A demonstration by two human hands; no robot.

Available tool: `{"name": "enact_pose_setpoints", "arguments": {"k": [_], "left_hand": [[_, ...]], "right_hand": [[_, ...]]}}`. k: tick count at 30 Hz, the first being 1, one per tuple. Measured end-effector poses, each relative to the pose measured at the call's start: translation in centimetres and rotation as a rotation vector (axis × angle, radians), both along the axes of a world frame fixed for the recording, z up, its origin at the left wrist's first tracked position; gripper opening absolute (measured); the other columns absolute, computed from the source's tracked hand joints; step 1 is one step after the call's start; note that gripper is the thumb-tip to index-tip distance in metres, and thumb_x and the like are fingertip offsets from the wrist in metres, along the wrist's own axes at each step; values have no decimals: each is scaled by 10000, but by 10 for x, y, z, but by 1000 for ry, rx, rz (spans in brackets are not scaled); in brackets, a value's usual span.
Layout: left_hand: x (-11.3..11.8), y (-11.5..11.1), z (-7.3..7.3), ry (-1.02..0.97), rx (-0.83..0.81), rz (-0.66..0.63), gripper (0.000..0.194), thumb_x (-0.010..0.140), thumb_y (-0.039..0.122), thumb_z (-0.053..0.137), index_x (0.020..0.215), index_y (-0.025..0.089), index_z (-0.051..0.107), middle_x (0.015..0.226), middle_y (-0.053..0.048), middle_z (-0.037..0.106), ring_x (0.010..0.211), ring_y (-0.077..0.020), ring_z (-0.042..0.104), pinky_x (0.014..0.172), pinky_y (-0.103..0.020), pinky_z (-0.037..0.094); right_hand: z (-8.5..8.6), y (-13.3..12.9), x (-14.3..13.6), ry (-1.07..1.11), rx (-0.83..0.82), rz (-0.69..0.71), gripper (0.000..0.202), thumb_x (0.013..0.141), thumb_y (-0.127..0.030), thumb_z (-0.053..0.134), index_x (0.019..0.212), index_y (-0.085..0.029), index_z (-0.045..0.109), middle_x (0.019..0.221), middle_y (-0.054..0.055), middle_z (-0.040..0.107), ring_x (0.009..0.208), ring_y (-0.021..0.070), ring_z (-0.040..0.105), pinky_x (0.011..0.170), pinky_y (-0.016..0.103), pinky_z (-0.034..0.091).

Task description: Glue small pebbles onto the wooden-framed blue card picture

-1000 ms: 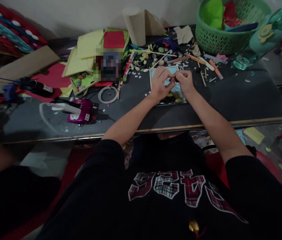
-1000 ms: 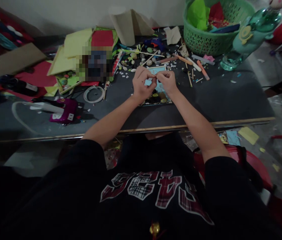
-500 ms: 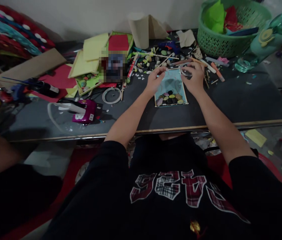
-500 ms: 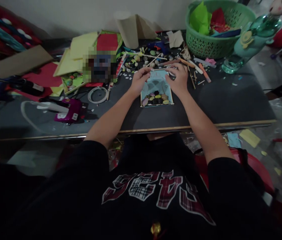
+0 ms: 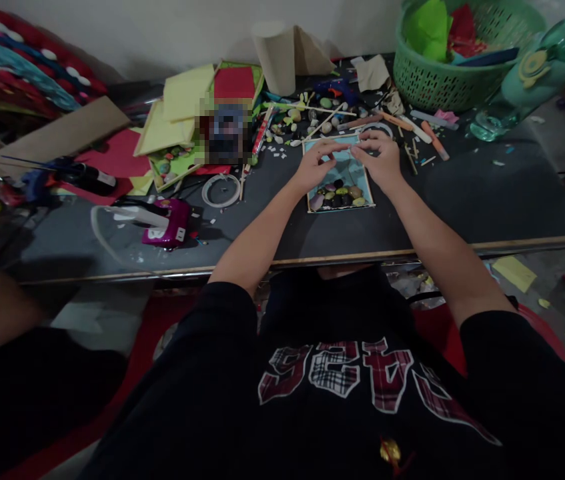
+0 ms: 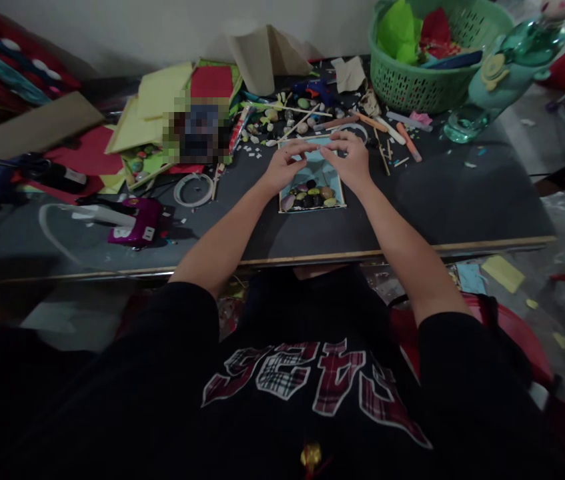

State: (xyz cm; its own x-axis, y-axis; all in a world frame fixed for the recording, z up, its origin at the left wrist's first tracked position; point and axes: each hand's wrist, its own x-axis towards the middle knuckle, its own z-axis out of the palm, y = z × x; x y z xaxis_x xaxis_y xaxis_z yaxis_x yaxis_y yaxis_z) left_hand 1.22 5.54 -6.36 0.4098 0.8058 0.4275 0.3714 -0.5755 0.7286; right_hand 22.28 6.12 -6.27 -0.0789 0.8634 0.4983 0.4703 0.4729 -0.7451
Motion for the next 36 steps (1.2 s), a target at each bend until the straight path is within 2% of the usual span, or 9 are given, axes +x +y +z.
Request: {"name": "enact_pose_setpoints", "arguments": {"k": [5, 8, 14, 18, 23, 29, 32, 34, 36], "left_hand": [[3, -3, 6, 66, 102, 26, 384, 909, 462, 582, 1255, 302, 628, 1351, -116, 568, 1214, -270, 572, 940, -379, 525], [-4, 4, 1, 36, 96, 154, 395, 906, 473, 582, 1269, 321, 608, 1343, -118, 563, 1176, -280, 592, 969, -406, 511], [-32, 27, -17, -47, 37, 546, 281, 912, 390, 553, 1170, 288, 598, 1138, -108, 611, 1107, -275, 595, 1060, -466, 461], [-54, 24, -7, -55, 25, 691, 209, 909, 304, 508, 1093, 279, 604, 1199, -111, 593, 1232, -313, 533, 1148, -520, 368], [-69, 20, 2, 25, 63, 866, 363, 809, 78, 441, 1073, 242, 630, 1152, -129, 639, 1220, -342, 538, 1124, -567, 377], [-71, 37, -21, 200, 84, 855, 514, 755, 24, 441, 1187, 213, 645, 1179, -125, 686, 1188, -341, 576, 1066, -565, 448], [-74, 45, -31, 210, 113, 804, 501, 741, 40, 478, 1169, 228, 655, 1235, -113, 672, 1202, -332, 570, 1085, -550, 442], [-75, 49, -35, 186, 122, 756, 435, 759, 63, 482, 1108, 241, 671, 1242, -105, 663, 1205, -322, 570, 1106, -537, 429], [-75, 51, -38, 198, 72, 728, 394, 780, 71, 478, 1084, 225, 674, 1220, -130, 654, 1211, -330, 569, 1121, -540, 411]], "right_hand": [[9, -9, -1, -19, 61, -70, 375, 784, -624, 711, 797, -249, 707, 1100, 91, 641, 1128, 272, 593, 1091, 491, 457], [8, -13, -4, -15, 79, -95, 295, 825, -545, 696, 785, -253, 680, 1097, 85, 626, 1141, 267, 578, 1110, 496, 446], [-8, 17, -18, -64, 16, -94, 171, 873, -420, 648, 869, -251, 677, 1043, 71, 665, 1086, 271, 594, 1067, 539, 453], [-4, 32, -26, -178, 95, 13, 71, 869, -319, 638, 882, -251, 655, 1047, 66, 685, 1122, 277, 596, 1072, 524, 432], [2, 15, -18, -197, 127, -27, 147, 821, -185, 584, 945, -247, 632, 1021, 55, 698, 1034, 265, 619, 985, 496, 485], [0, 14, -16, -232, 19, -66, 181, 790, -159, 616, 951, -236, 646, 1009, 69, 697, 999, 270, 613, 975, 508, 485], [-2, 21, -16, -214, 11, -85, 174, 779, -170, 626, 941, -230, 648, 1027, 77, 696, 982, 271, 596, 964, 515, 484], [-4, 23, -16, -176, 12, -84, 123, 814, -243, 634, 936, -247, 644, 1029, 65, 697, 979, 261, 582, 948, 503, 491], [-5, 23, -15, -138, 17, -86, 158, 850, -416, 658, 899, -267, 637, 999, 52, 700, 963, 243, 567, 970, 490, 484]]}}
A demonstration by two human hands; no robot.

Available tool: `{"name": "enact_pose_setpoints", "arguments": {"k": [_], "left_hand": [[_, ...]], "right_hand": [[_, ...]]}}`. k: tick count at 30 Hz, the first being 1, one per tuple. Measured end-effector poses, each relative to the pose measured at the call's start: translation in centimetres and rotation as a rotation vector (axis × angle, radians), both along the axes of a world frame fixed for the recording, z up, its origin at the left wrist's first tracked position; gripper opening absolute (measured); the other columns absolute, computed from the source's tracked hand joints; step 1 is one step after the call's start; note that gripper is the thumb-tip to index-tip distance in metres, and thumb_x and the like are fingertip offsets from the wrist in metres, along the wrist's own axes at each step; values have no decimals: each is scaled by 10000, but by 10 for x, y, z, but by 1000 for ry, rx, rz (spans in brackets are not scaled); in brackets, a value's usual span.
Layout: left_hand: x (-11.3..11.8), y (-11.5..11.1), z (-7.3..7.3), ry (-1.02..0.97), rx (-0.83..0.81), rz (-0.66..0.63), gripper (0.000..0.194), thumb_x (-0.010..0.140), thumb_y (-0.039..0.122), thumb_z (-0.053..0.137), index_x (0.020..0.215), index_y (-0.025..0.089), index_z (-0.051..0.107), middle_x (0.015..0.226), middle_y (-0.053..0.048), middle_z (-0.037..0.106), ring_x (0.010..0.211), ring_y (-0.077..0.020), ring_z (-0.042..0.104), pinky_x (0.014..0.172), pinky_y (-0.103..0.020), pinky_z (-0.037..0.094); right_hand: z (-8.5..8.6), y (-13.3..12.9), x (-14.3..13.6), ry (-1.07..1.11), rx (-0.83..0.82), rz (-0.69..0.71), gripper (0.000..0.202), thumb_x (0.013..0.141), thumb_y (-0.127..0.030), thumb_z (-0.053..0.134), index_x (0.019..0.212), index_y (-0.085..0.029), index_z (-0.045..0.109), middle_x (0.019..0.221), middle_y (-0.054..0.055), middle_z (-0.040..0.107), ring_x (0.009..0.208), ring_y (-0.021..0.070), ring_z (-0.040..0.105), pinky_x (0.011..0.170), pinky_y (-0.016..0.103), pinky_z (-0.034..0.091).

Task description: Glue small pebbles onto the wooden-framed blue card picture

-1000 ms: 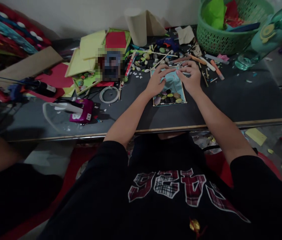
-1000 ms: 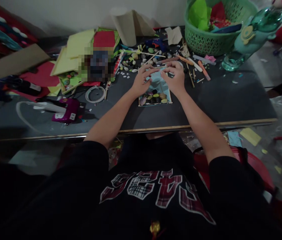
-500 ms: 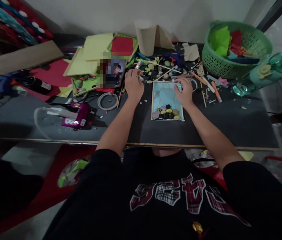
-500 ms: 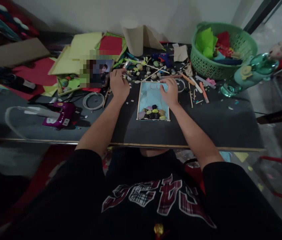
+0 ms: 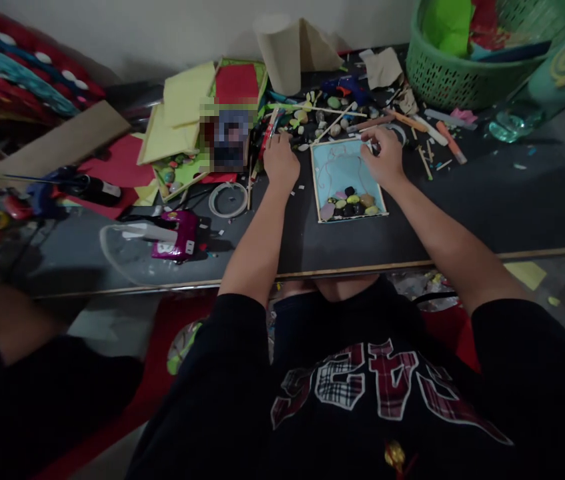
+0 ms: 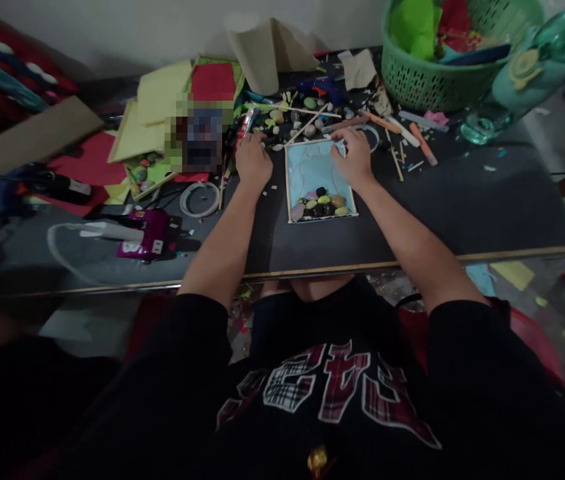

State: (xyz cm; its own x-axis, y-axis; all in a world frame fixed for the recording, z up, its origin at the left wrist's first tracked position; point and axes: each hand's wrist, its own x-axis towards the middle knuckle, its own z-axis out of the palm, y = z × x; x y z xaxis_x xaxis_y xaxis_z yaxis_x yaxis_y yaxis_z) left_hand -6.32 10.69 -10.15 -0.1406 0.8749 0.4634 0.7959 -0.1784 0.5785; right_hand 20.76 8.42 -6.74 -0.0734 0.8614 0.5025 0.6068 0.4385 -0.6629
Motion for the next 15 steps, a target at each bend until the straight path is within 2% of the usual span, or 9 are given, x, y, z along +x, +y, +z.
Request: {"name": "enact_pose_setpoints", "arguments": {"k": [2, 5, 9, 11, 15], "left_hand": [[-1, 2, -2, -31, -48, -4, 363, 801, 79, 488, 1085, 217, 669, 1201, -148, 645, 1228, -333, 561, 1143, -539, 385], [-3, 3, -5, -100, -49, -12, 294, 825, 122, 531, 1065, 230, 663, 1193, -138, 641, 1241, -320, 550, 1163, -534, 368], [-7, 3, -6, -147, -66, -44, 229, 798, 197, 626, 1020, 236, 672, 1150, -122, 645, 1128, -302, 608, 1122, -523, 424], [-7, 3, -4, -157, -53, -77, 228, 813, 197, 592, 1017, 242, 685, 1142, -117, 645, 1126, -294, 610, 1133, -518, 417], [-4, 0, -1, -181, 28, -145, 335, 867, 175, 450, 1042, 273, 718, 1230, -94, 636, 1258, -270, 548, 1185, -475, 368]], "right_hand": [[-1, -1, -1, 9, 0, -12, 218, 850, -485, 665, 866, -269, 632, 977, 54, 700, 963, 249, 569, 986, 498, 481], [-1, -2, -3, -8, 5, -46, 107, 842, -365, 675, 857, -264, 646, 962, 60, 704, 959, 271, 592, 983, 513, 496], [-3, 0, -2, 2, 19, -92, 34, 809, -250, 675, 842, -258, 671, 939, 60, 710, 937, 263, 608, 937, 474, 535], [-4, 3, 0, 34, 18, -111, 33, 808, -244, 661, 838, -250, 672, 937, 62, 718, 913, 254, 620, 912, 450, 544], [-7, 11, 5, 175, 12, -113, 81, 834, -318, 636, 836, -240, 657, 895, 52, 735, 826, 225, 634, 860, 411, 550]]}}
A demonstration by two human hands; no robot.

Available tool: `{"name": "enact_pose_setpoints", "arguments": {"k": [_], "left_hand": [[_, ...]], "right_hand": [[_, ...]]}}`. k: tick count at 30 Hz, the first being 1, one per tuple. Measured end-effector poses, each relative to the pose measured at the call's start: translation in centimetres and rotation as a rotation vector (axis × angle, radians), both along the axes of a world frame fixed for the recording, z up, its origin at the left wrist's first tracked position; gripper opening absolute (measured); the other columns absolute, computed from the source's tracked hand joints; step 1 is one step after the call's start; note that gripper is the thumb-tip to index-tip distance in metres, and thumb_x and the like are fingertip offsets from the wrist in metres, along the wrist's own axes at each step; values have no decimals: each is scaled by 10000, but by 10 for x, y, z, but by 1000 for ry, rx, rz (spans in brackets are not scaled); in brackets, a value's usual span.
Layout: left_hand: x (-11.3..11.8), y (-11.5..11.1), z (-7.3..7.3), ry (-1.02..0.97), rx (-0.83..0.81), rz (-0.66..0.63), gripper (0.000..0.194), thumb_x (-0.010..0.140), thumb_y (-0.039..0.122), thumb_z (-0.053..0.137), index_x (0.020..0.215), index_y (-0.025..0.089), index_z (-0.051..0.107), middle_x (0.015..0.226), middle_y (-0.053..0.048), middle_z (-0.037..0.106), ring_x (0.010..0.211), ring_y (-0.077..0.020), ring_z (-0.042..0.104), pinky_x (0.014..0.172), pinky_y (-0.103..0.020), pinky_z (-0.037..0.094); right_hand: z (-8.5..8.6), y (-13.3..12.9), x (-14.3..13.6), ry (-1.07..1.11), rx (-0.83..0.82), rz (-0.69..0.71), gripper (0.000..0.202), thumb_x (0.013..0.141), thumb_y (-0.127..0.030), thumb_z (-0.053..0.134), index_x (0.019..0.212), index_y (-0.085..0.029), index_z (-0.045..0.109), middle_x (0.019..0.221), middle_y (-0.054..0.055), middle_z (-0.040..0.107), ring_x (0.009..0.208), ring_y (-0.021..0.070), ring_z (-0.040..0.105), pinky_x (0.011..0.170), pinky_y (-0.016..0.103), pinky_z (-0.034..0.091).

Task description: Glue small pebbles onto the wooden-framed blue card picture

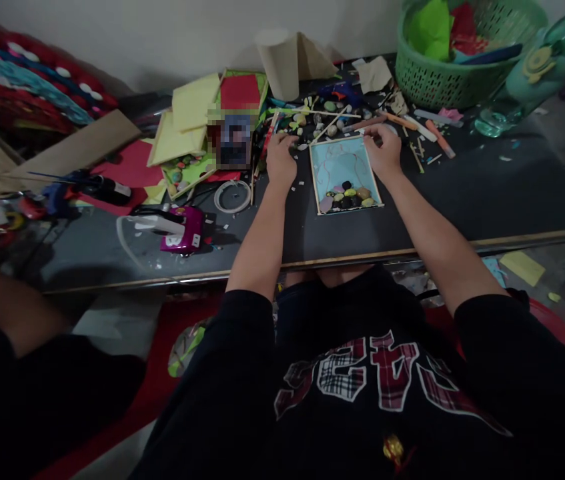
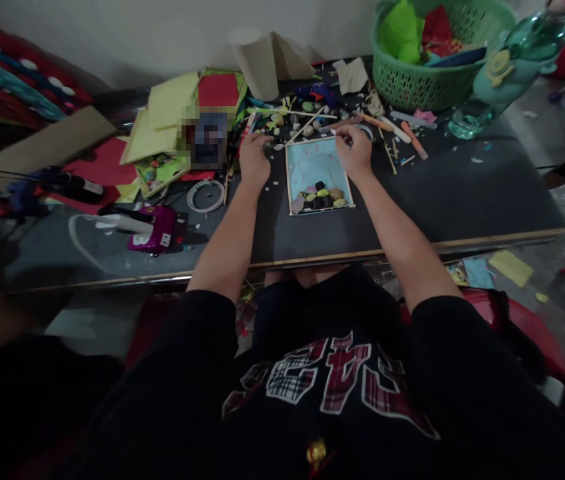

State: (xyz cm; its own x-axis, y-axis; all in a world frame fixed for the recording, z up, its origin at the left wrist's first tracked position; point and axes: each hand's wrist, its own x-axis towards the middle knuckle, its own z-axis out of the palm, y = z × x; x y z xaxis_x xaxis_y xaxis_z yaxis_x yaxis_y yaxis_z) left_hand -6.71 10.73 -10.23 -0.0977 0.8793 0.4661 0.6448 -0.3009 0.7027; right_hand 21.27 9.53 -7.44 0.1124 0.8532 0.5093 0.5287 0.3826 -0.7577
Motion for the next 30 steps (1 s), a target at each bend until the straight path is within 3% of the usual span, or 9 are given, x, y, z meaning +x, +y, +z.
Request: {"name": "enact_pose_setpoints", "arguments": {"k": [6, 9, 15, 19, 24, 30], "left_hand": [[4, -9, 9, 183, 10, -11, 250, 841, 213, 588, 1030, 304, 723, 1280, -68, 617, 1266, -303, 515, 1175, -521, 361], [10, -22, 23, 288, -21, 1, 199, 810, 187, 665, 977, 285, 707, 1218, -73, 636, 1230, -316, 523, 1127, -525, 413], [25, -43, 52, 453, -96, 42, 143, 886, 140, 604, 968, 232, 676, 1145, -85, 675, 1206, -302, 566, 1062, -452, 472], [22, -39, 45, 465, -167, 12, 241, 896, 122, 560, 1074, 251, 658, 1171, -95, 665, 1194, -318, 585, 1030, -481, 496], [13, -26, 26, 380, -98, 30, 130, 942, 203, 512, 998, 224, 627, 1152, -121, 632, 1217, -317, 563, 1078, -503, 448], [22, -27, 22, 245, 83, -115, 240, 1001, 378, 403, 1062, 212, 564, 1111, -126, 617, 1088, -248, 615, 1036, -439, 484]], "right_hand": [[-1, 3, -1, -4, -18, 31, 244, 850, -469, 653, 849, -226, 637, 874, 55, 706, 821, 227, 641, 863, 422, 537], [0, -1, -3, -94, -27, 62, 269, 878, -489, 604, 894, -222, 638, 903, 60, 702, 857, 237, 654, 886, 431, 537], [6, -10, -4, -218, -53, 93, 409, 910, -607, 496, 977, -232, 645, 1008, 82, 706, 959, 255, 643, 953, 475, 530], [10, -15, -6, -249, -83, 119, 406, 907, -603, 499, 998, -236, 645, 1037, 91, 702, 992, 261, 623, 940, 493, 531], [17, -25, -8, -312, -89, 139, 285, 884, -454, 538, 1020, -228, 647, 1053, 120, 686, 1035, 300, 621, 965, 510, 510], [28, -44, -15, -373, -90, 452, 587, 716, -535, 756, 1187, -215, 613, 1076, 93, 705, 1077, 311, 618, 995, 518, 487]]}}
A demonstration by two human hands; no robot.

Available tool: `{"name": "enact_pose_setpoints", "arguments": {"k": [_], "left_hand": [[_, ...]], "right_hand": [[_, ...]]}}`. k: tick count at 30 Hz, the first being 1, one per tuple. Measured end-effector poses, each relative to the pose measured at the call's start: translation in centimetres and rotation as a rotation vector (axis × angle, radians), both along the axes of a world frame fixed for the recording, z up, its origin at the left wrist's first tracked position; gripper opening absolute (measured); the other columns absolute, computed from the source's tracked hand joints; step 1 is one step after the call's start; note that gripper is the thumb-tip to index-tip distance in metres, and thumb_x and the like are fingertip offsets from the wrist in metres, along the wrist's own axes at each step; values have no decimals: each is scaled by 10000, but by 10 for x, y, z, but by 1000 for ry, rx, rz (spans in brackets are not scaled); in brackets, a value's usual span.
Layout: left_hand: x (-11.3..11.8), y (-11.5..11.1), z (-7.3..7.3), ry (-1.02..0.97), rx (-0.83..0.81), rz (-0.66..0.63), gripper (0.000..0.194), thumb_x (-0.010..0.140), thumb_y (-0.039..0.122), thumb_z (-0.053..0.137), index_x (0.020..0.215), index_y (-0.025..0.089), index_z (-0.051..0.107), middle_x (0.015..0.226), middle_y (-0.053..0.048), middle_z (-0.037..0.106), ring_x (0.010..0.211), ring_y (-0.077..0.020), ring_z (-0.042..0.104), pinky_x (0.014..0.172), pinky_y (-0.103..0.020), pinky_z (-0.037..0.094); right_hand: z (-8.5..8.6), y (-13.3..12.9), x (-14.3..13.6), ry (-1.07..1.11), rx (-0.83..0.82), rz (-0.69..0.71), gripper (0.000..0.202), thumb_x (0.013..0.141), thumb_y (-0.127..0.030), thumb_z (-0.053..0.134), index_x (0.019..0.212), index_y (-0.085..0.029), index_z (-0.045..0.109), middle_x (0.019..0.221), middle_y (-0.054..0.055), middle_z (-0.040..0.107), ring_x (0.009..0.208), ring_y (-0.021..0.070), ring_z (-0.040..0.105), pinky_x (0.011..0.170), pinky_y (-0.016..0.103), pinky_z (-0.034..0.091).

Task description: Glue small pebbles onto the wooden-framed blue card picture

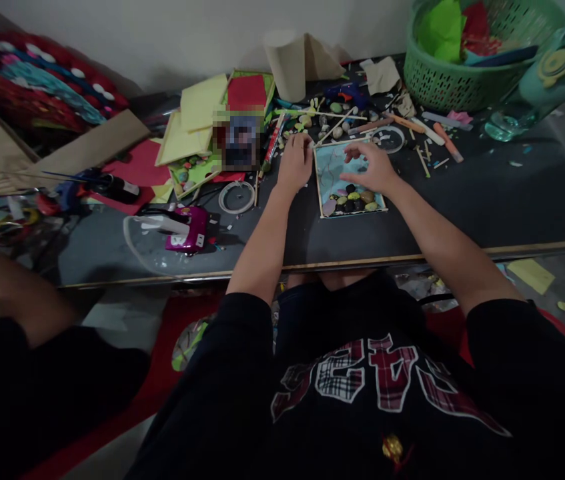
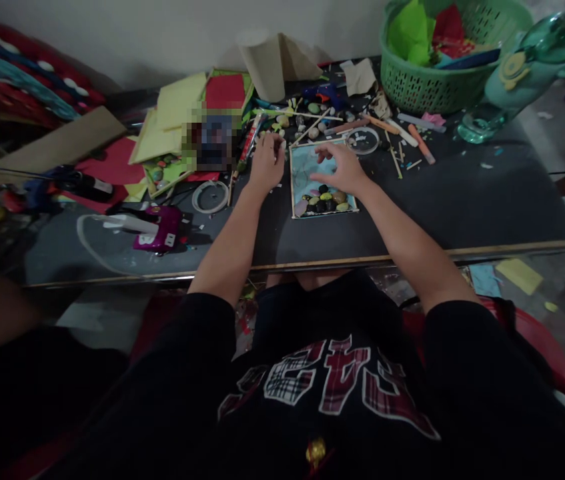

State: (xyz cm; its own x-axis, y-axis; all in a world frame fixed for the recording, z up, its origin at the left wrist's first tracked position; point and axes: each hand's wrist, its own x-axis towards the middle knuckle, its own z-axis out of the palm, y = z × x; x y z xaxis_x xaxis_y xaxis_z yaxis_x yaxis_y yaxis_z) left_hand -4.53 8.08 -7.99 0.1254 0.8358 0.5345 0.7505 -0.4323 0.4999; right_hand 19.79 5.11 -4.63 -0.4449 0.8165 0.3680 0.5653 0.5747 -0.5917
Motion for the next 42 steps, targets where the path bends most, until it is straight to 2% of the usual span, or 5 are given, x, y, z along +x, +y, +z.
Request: {"name": "enact_pose_setpoints", "arguments": {"k": [10, 17, 23, 33, 42], "left_hand": [[14, -51, 35, -5, -434, -475, 301, 858, 453, 606, 947, 181, 699, 767, -34, 697, 710, -160, 662, 698, -296, 543], [-1, -43, 36, 75, -154, 35, 344, 936, 399, 471, 1194, 221, 614, 1354, -141, 590, 1357, -331, 497, 1180, -544, 357], [-3, -57, 40, 52, -217, 496, 583, 886, 380, 522, 1422, 173, 426, 1636, -176, 264, 1545, -390, 162, 1237, -651, 140], [-18, -39, 13, -74, 45, 411, 569, 888, 539, 520, 1386, 268, 476, 1613, -94, 363, 1588, -276, -29, 1259, -625, 35], [-13, -42, 30, -5, -127, 461, 638, 868, 383, 593, 1456, 227, 401, 1680, -124, 160, 1569, -358, 39, 1177, -736, -57]], "right_hand": [[-2, 3, -6, -221, -59, -7, 867, 604, -515, 883, 1352, -208, 571, 1402, 126, 567, 1338, 388, 461, 1148, 568, 359], [-4, 4, -4, -221, -37, 11, 702, 762, -629, 689, 1299, -185, 594, 1343, 148, 594, 1291, 394, 483, 1135, 581, 367], [1, 0, -6, -196, -73, -2, 625, 798, -568, 619, 1282, -174, 590, 1342, 146, 589, 1290, 391, 476, 1131, 572, 354], [-2, 2, -5, -196, -66, -11, 584, 788, -533, 632, 1271, -206, 596, 1340, 121, 593, 1285, 368, 490, 1124, 549, 376], [2, 1, -4, -206, -95, -11, 610, 801, -571, 620, 1280, -194, 600, 1368, 134, 581, 1300, 386, 475, 1114, 564, 384]]}}
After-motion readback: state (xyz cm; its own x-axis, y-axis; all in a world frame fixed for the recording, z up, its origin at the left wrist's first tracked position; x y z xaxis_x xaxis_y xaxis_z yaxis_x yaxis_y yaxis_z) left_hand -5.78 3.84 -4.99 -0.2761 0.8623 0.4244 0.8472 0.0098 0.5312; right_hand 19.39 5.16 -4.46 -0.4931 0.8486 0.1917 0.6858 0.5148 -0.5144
